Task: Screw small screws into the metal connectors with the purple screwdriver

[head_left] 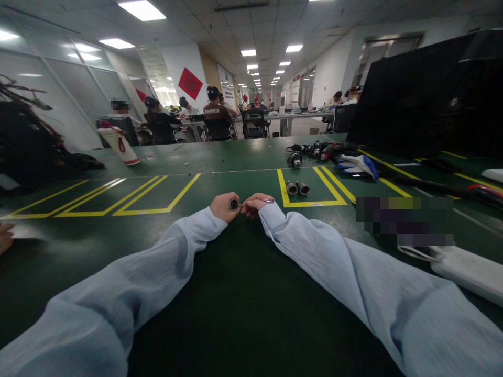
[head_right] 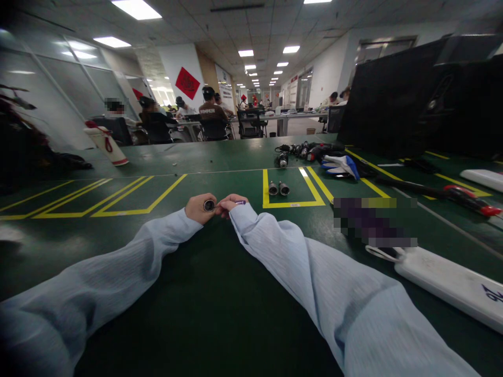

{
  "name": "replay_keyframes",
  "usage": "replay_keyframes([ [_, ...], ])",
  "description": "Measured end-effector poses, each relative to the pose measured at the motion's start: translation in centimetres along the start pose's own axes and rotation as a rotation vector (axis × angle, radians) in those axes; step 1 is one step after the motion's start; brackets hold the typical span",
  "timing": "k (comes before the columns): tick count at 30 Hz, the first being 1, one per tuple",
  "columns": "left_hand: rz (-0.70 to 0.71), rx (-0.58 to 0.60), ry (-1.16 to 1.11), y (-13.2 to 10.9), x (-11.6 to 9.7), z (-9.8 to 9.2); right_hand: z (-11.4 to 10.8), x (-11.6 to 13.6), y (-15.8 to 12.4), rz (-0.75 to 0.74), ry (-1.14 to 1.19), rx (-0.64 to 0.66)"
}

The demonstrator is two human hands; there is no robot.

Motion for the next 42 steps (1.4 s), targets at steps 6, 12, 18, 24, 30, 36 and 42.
replay_keyframes([
  [6,0.006,0.013,0.025,0.0,0.0,0.2,-0.1,-1.4,0.6,0.117,0.030,0.076],
  [12,0.023,0.001,-0.075,0.0,-0.3,-0.2,0.3,-1.8,0.7,0.191,0.093,0.174],
  [18,-0.020,-0.033,-0.158,-0.1,0.3,-0.5,0.5,-1.2,0.5,0.128,0.155,0.131],
  [24,0.002,0.020,-0.013,-0.1,-0.1,0.2,0.1,-0.3,0.0,0.032,0.066,0.077],
  [30,0.007,0.087,0.064,-0.1,0.0,0.9,-0.1,-0.3,-0.1,0.037,-0.009,0.026],
  [36,-0.028,0.059,-0.022,0.1,0.4,0.7,0.4,-1.8,0.6,0.161,0.060,0.112],
  [42,-0.061,0.010,-0.133,0.2,0.5,-0.1,0.9,-1.7,0.3,0.178,0.136,0.137],
])
Point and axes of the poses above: each hand's wrist, its own y-axis towards the middle knuckle, its own z-axis out of the palm, x = y × z, the point moved 9 cm from there along y, towards the middle knuckle, and after that the axes turned 4 degrees about -z, right-handed, at the moved point
